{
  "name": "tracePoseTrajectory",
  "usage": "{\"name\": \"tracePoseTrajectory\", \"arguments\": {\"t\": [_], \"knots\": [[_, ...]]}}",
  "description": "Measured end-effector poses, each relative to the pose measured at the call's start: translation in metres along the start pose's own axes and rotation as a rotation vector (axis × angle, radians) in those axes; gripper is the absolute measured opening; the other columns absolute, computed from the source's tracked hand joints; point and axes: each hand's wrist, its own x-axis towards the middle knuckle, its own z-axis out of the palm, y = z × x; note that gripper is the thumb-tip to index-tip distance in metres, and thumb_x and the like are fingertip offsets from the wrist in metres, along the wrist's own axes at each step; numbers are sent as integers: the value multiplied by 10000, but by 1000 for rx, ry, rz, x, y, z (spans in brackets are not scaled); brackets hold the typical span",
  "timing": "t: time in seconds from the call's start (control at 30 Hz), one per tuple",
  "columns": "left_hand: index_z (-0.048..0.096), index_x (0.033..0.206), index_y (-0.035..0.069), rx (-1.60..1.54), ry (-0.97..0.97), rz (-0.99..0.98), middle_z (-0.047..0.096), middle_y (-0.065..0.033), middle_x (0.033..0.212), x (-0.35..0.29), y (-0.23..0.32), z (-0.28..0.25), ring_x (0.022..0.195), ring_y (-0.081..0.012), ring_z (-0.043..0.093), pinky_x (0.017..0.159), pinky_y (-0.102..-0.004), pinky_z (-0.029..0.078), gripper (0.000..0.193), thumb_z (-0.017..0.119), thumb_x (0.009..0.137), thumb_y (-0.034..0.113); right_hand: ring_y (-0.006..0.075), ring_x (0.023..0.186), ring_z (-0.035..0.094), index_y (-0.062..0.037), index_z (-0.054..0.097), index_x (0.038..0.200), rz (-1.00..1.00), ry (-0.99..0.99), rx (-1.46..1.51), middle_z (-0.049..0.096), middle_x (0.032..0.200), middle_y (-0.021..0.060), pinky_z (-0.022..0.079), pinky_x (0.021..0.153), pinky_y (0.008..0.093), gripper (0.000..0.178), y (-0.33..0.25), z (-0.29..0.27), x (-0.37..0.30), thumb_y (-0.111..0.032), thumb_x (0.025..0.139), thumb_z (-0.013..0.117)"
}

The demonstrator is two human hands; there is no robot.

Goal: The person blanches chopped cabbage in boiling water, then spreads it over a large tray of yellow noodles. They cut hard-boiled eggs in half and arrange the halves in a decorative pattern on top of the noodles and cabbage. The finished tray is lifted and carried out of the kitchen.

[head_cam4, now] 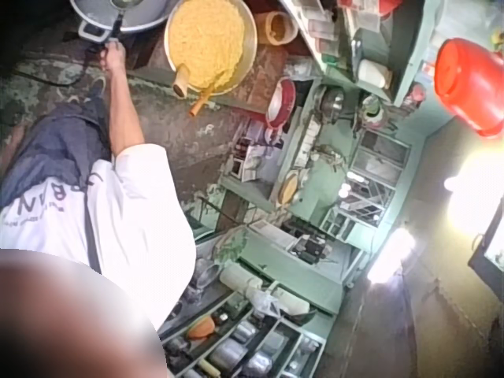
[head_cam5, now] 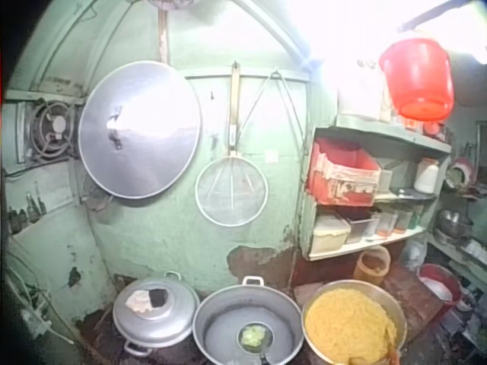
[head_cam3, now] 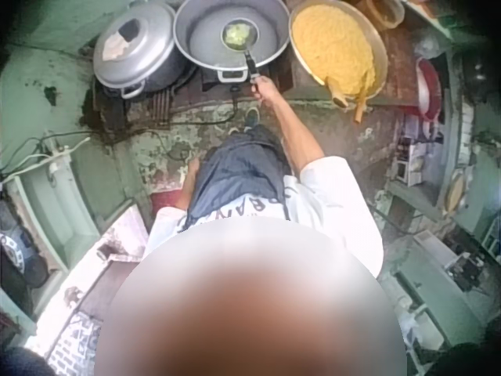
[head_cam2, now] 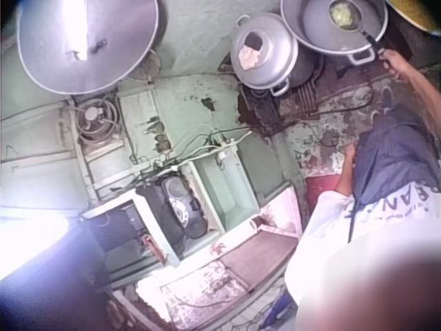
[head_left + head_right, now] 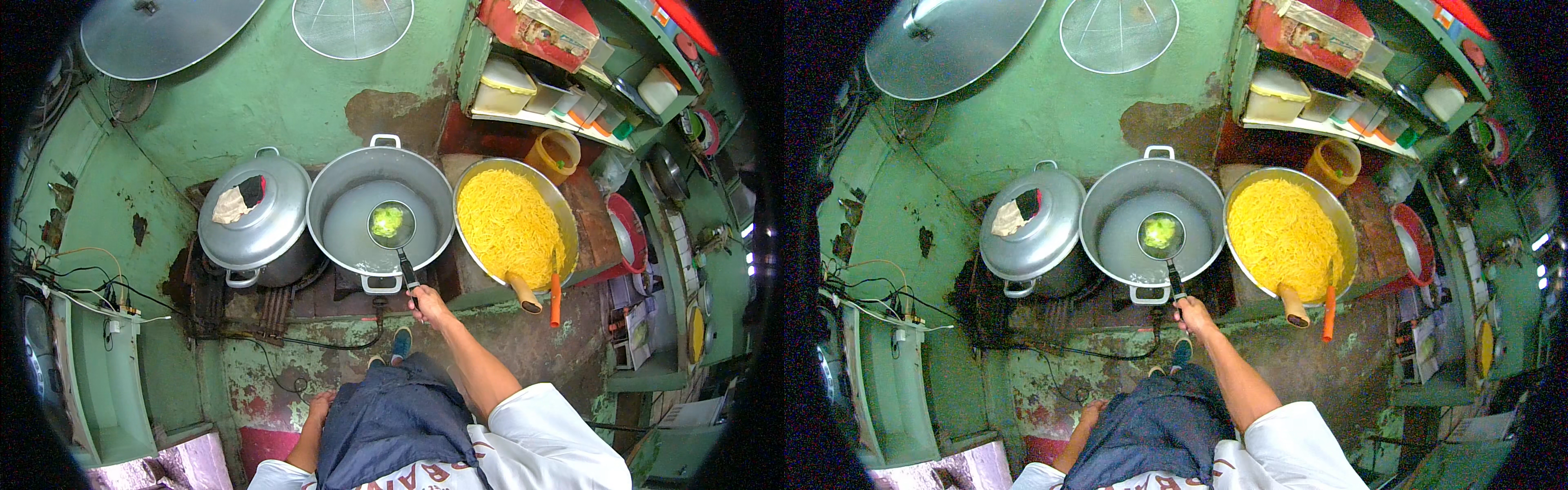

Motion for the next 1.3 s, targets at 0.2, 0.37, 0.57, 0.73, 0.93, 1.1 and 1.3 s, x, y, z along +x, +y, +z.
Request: {"name": "tracePoseTrajectory", "arguments": {"t": [0.2, 0.37, 0.57, 0.73, 0.93, 1.1, 1.3], "knots": [[677, 1054, 6, 140, 20, 115, 695, -76, 1023, -7, 4, -3, 961, -173, 631, 858, -293, 473, 264, 579, 882, 180, 94, 435, 405, -51, 529, 1051, -2, 3, 4, 523, 669, 1, 268, 390, 267, 290, -2, 3, -2, -302, 940, 434], [684, 1040, 8, 80, 12, 94, 695, -82, 1033, -2, -4, -5, 958, -174, 634, 868, -295, 481, 247, 577, 881, 163, 93, 429, 397, -50, 520, 1070, 0, -8, 1, 518, 664, -1, 271, 386, 267, 296, -2, 1, -2, -302, 946, 425], [684, 1023, -8, 198, 40, 146, 687, -66, 976, -4, -6, -6, 895, -163, 614, 816, -279, 465, 276, 594, 884, 213, 119, 422, 424, -27, 559, 968, -34, 74, -11, 520, 630, 14, 307, 384, 294, 270, 2, 6, 3, -272, 919, 457], [695, 1021, 9, 172, 74, 92, 676, -65, 937, 1, -10, -7, 853, -168, 593, 782, -290, 452, 312, 608, 883, 275, 160, 418, 476, 1, 565, 811, -209, 174, -135, 564, 609, 65, 387, 401, 337, 275, -53, 10, -14, -253, 886, 490], [699, 1010, 21, 396, 38, 229, 678, -77, 996, 28, -25, -14, 904, -192, 614, 811, -310, 464, 301, 609, 888, 281, 83, 420, 351, -64, 523, 1001, -535, -44, 62, 479, 652, -3, 266, 380, 239, 203, -184, 7, -91, -258, 958, 482], [671, 1046, 11, 348, -15, 126, 673, -96, 1084, 27, -8, -17, 971, -192, 633, 851, -315, 476, 280, 592, 905, 239, 75, 423, 383, -98, 508, 1012, -587, -52, 100, 487, 622, -2, 282, 373, 240, 162, -212, 21, -102, -251, 959, 503], [607, 1085, -14, -150, 0, -20, 673, -93, 1063, 28, 10, -8, 978, -196, 644, 860, -315, 496, 237, 573, 919, 151, 74, 407, 379, -90, 521, 1007, -344, 4, 86, 481, 625, -9, 286, 361, 240, 169, -109, 48, -45, -250, 953, 514]]}}
